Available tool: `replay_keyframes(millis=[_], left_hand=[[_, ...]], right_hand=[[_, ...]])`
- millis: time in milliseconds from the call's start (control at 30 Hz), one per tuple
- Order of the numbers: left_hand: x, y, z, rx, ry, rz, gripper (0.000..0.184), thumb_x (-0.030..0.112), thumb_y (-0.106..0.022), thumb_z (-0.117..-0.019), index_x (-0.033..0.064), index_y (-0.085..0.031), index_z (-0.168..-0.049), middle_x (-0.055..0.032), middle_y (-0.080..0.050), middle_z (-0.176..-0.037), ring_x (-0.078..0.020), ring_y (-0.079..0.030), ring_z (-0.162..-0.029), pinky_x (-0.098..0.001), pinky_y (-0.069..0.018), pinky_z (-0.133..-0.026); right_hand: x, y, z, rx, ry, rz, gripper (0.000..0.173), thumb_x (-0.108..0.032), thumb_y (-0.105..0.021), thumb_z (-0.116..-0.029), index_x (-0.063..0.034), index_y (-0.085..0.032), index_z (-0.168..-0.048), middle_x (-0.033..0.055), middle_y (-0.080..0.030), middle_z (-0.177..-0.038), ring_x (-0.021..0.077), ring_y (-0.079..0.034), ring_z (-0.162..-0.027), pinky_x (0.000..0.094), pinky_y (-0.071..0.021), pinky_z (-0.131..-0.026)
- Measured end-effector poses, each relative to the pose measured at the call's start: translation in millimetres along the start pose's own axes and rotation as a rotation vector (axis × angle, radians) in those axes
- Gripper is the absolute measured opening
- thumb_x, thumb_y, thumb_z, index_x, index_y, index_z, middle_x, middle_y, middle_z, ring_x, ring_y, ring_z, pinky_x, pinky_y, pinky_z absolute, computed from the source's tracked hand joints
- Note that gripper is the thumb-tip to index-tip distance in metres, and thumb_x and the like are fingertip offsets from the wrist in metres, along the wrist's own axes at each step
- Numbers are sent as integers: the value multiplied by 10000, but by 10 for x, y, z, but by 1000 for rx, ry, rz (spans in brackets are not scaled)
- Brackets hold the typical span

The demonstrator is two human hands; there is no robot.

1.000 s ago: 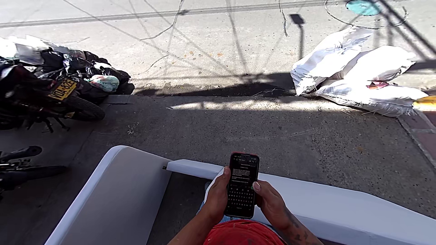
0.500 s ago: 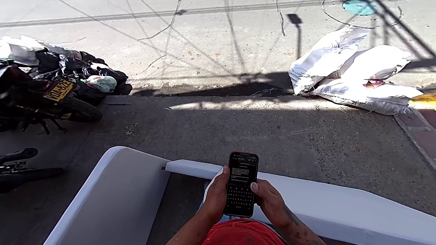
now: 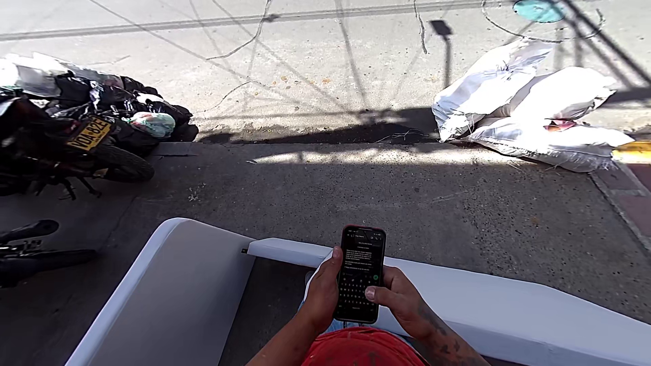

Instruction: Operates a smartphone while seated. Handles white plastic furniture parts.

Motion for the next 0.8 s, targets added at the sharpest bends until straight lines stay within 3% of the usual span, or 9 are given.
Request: replay_keyframes(millis=[800], left_hand=[[-27,-16,-45,-9,4,9,672,487,-186,-1107,-6,-599,-1301,-202,-720,-1135,-273,-726,-1039,-463,-599,-940]], right_hand=[[8,38,-1,2,0,10,315,-98,-649,-938,47,-644,-1218,145,-748,-1087,201,-733,-1000,387,-602,-918]])
Point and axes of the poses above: each hand's wrist, its own z-axis away from the middle knuckle, its own y-axis out of the back of the hand, x = y × z, the point moved 10 cm from there along -z, towards the middle knuckle
